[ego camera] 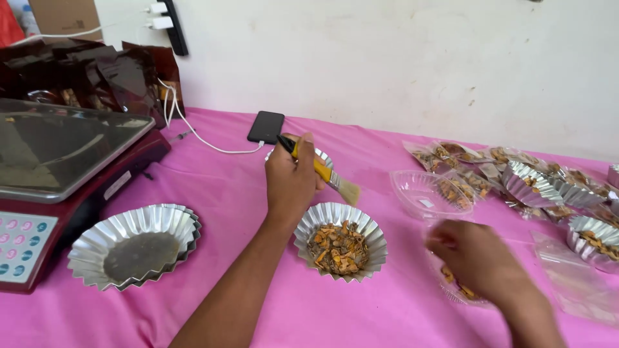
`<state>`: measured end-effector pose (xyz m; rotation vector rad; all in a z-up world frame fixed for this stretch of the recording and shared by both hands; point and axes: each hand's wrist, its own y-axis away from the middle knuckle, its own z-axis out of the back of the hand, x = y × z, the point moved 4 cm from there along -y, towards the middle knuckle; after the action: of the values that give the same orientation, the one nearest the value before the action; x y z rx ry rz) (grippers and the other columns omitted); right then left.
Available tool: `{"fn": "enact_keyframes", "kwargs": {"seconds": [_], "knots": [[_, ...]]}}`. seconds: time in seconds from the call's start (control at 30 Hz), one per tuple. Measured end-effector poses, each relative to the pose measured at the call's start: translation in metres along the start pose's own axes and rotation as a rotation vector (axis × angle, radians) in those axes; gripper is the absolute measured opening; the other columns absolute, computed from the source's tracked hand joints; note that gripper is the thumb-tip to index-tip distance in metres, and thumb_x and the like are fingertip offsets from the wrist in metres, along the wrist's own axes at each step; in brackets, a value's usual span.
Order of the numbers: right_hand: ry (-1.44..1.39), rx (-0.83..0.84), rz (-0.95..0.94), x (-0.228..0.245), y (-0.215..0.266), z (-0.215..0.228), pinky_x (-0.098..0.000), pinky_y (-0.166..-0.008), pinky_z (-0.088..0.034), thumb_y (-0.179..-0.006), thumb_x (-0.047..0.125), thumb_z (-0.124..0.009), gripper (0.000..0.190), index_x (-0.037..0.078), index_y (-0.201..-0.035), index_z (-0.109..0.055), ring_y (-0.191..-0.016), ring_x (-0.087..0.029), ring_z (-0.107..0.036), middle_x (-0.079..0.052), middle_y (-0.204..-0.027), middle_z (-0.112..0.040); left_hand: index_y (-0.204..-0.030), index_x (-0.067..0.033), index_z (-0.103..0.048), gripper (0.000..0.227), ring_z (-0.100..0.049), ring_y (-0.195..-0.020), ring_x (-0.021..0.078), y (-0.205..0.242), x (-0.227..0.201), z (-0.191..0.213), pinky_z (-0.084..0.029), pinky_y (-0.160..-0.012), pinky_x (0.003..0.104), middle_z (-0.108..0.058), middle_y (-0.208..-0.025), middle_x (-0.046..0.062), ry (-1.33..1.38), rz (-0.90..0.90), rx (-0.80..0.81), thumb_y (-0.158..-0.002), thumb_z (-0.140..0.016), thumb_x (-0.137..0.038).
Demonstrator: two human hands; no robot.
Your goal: Sorting and transferring dried tea leaves from foil cups into plastic containers using a brush and fingers.
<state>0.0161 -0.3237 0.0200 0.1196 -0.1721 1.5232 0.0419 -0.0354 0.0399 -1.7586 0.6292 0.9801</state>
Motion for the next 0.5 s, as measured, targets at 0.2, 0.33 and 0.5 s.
{"fn": "enact_keyframes", "kwargs": {"seconds": [0.2, 0.33, 0.5], "knots": [[-0.016, 0.107, 0.583, 0.136, -0.025, -0.036, -0.0436, -0.088, -0.061, -0.092, 0.012, -0.064, 0.019, 0.015, -0.102, -0.080, -0.094, -0.032, -0.076, -0.011, -0.098, -0.075, -0.078, -0.0067, -0.059, 0.032, -0.063, -0.037, 0.0175, -0.011, 0.012, 0.011, -0.054, -0.039, 0.027, -0.069, -0.057, 0.009, -0.143, -0.221, -0.069, -0.104, -0.052, -0.024], [0.041, 0.159, 0.601, 0.142, -0.060, -0.075, -0.0514, -0.079, -0.057, -0.088, 0.028, -0.067, 0.017, 0.012, -0.088, -0.074, -0.091, -0.041, -0.072, -0.012, -0.091, -0.071, -0.081, -0.0032, -0.058, 0.027, -0.064, -0.041, 0.0229, -0.020, 0.025, 0.014, -0.055, -0.043, 0.033, -0.068, -0.059, 0.013, -0.163, -0.276, -0.115, -0.102, -0.056, -0.020], [-0.069, 0.122, 0.594, 0.138, -0.072, -0.082, -0.0500, -0.074, -0.056, -0.083, 0.027, -0.070, 0.019, 0.009, -0.078, -0.072, -0.086, -0.042, -0.074, -0.014, -0.083, -0.072, -0.080, -0.0073, -0.057, 0.027, -0.067, -0.043, 0.0232, -0.024, 0.035, 0.012, -0.055, -0.045, 0.033, -0.069, -0.058, 0.008, -0.204, -0.322, -0.116, -0.101, -0.056, -0.024]]}}
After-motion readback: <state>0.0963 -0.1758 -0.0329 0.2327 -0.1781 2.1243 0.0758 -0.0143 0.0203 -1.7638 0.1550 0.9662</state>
